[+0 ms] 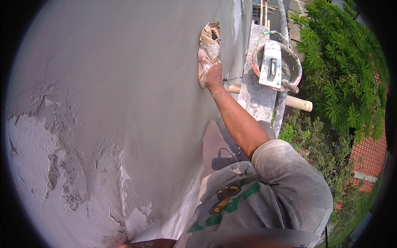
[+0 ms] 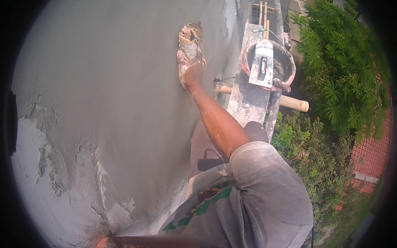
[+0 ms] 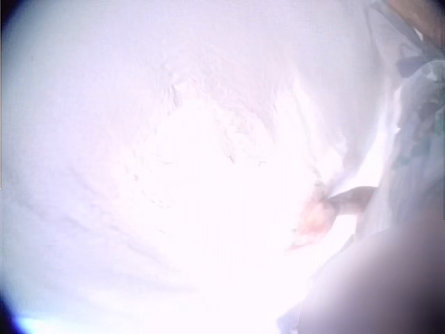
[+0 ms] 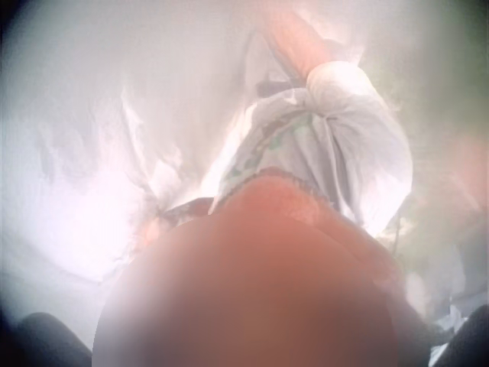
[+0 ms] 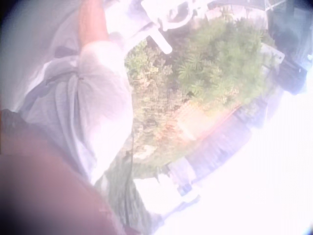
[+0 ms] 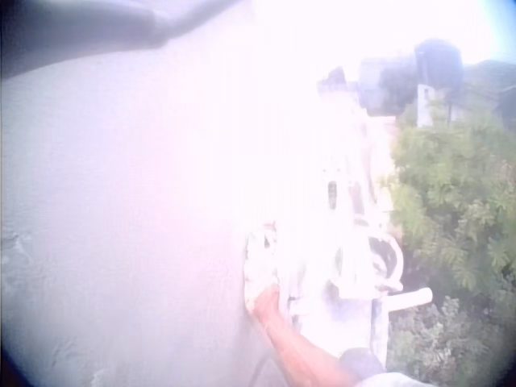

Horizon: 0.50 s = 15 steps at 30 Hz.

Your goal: The person applies wet plaster to an exterior wall using a trowel, smoothing the surface in repeated strokes. The person then uses a cloth to wipe and finish the plastered area.

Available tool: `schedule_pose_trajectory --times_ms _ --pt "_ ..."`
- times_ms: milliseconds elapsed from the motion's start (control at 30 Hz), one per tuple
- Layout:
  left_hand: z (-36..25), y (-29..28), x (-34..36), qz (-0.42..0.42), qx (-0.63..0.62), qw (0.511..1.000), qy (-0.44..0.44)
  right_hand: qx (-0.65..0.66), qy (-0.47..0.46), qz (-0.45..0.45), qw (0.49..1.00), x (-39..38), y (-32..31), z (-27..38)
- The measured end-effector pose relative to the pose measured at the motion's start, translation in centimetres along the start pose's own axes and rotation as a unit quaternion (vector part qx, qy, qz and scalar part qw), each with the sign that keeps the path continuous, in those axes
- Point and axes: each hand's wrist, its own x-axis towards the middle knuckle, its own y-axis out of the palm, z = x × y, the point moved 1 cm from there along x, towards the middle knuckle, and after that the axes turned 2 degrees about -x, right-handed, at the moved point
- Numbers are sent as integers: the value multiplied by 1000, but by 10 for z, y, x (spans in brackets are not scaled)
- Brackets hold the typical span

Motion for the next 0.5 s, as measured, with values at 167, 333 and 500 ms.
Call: schedule_pose_trajectory --times_ms 167,333,500 --pt "26 6 -6 -48 -11 994 94 107 438 -190 872 -49 -33 -66" --pt "22 24 -2 -117 -269 954 66 -95 178 -47 978 -79 5 31" --pt "0 12 4 -35 -182 976 109 3 122 -63 990 42 -24 -30"
